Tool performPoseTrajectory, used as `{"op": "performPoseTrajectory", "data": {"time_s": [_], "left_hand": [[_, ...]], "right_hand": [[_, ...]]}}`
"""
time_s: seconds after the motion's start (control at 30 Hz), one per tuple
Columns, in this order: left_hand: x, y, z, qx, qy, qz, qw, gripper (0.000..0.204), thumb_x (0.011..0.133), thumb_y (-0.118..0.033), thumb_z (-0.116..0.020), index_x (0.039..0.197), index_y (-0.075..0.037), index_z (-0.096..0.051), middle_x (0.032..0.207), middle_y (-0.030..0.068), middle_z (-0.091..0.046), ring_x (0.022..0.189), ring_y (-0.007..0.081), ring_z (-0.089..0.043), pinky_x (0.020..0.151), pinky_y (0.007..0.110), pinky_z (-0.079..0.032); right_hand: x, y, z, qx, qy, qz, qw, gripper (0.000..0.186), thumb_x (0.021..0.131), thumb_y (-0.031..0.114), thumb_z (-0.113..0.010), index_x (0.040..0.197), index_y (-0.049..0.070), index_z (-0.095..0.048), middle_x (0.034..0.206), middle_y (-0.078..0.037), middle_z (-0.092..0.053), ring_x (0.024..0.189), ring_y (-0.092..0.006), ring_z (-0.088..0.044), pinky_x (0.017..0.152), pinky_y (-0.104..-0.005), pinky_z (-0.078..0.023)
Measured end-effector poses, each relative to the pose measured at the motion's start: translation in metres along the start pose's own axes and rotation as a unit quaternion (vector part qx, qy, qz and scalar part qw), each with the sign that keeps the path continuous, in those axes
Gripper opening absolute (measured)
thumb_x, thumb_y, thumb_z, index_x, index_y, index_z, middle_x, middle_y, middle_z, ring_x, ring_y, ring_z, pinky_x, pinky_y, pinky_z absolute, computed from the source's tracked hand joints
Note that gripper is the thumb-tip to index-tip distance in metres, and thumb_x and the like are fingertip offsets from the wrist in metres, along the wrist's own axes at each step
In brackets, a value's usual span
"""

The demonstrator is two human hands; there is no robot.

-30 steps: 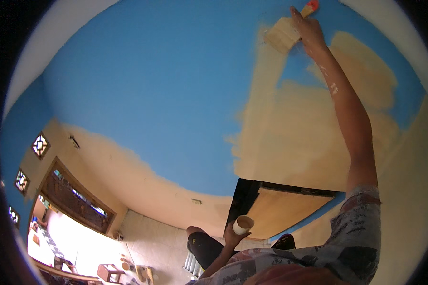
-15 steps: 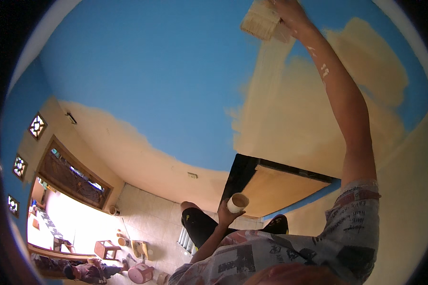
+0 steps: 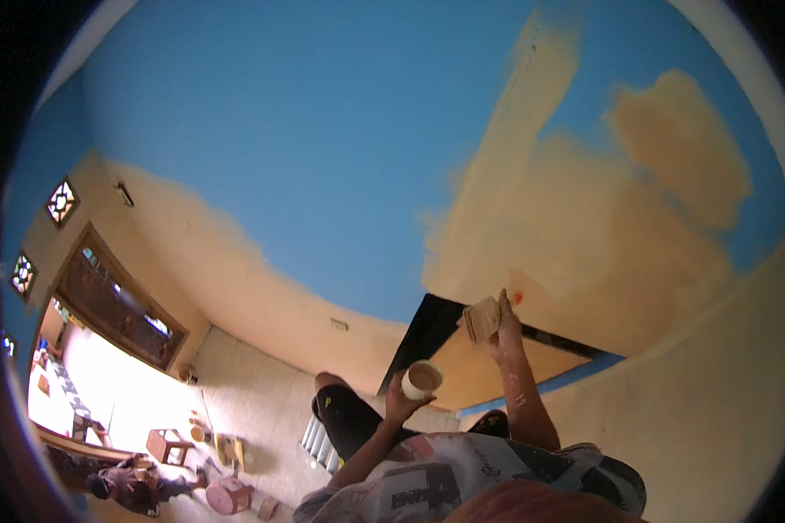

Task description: The person paints a ceiling with beige paint using a brush and a small container. They repeatedly dip the brush into the container and apply paint to the ceiling surface, gradually covering the blue area.

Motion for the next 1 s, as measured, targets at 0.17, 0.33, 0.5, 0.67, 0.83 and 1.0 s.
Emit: {"op": "performPoseTrajectory", "data": {"time_s": [0.17,0.33,0.5,0.67,0.83,1.0], "left_hand": [[0.007,-0.025,0.024,0.025,-0.007,-0.014,1.000,0.098,0.053,-0.038,-0.094,0.131,-0.006,-0.043,0.117,0.0183,-0.063,0.112,0.0300,-0.061,0.093,0.044,-0.051],[0.012,-0.092,0.051,0.000,-0.059,-0.018,0.998,0.091,0.051,-0.031,-0.095,0.124,-0.003,-0.048,0.114,0.0158,-0.062,0.107,0.0278,-0.061,0.090,0.039,-0.050],[0.013,-0.129,0.071,0.020,-0.094,-0.046,0.994,0.093,0.051,-0.030,-0.095,0.124,-0.003,-0.046,0.114,0.0148,-0.063,0.108,0.0259,-0.062,0.092,0.038,-0.050],[0.026,-0.155,0.080,-0.010,-0.096,-0.084,0.992,0.095,0.048,-0.028,-0.096,0.125,-0.004,-0.045,0.116,0.0140,-0.063,0.109,0.0238,-0.061,0.094,0.037,-0.050],[0.031,-0.198,0.086,-0.010,-0.096,-0.108,0.989,0.097,0.047,-0.027,-0.097,0.125,-0.003,-0.045,0.119,0.0138,-0.061,0.111,0.0231,-0.060,0.095,0.037,-0.049],[0.033,-0.217,0.086,-0.018,-0.093,-0.144,0.985,0.098,0.047,-0.028,-0.097,0.125,-0.002,-0.044,0.120,0.0141,-0.061,0.111,0.0235,-0.061,0.095,0.036,-0.050]], "right_hand": [[-0.017,-0.069,0.081,0.047,-0.039,-0.059,0.996,0.043,0.094,0.036,-0.061,0.127,0.010,-0.052,0.119,-0.008,-0.060,0.107,-0.0228,-0.059,0.088,-0.0354,-0.051],[-0.034,-0.009,0.015,-0.006,-0.065,-0.025,0.998,0.036,0.095,0.032,-0.061,0.117,0.005,-0.058,0.108,-0.006,-0.063,0.100,-0.0176,-0.060,0.082,-0.0312,-0.050],[-0.046,0.018,-0.043,-0.076,0.049,0.063,0.994,0.030,0.093,0.019,-0.065,0.115,0.001,-0.058,0.106,-0.007,-0.062,0.100,-0.0160,-0.059,0.087,-0.0306,-0.049],[-0.066,0.043,-0.092,-0.262,0.130,0.163,0.942,0.026,0.087,0.013,-0.071,0.105,-0.003,-0.062,0.098,-0.009,-0.065,0.095,-0.0119,-0.060,0.086,-0.0267,-0.049],[-0.081,0.047,-0.149,-0.338,0.259,0.219,0.878,0.028,0.082,0.017,-0.077,0.099,-0.003,-0.066,0.089,-0.008,-0.070,0.082,-0.0122,-0.065,0.073,-0.0253,-0.051],[-0.085,0.033,-0.172,-0.447,0.356,0.268,0.776,0.030,0.079,0.021,-0.079,0.098,0.000,-0.068,0.086,-0.009,-0.071,0.074,-0.0146,-0.069,0.066,-0.0281,-0.054]]}}
Point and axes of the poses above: each hand's wrist, its own x-axis towards the middle knuckle, its own z-axis out of the back of the hand, y = z × x, the point moved 8 cm from there along x, towards the middle knuckle
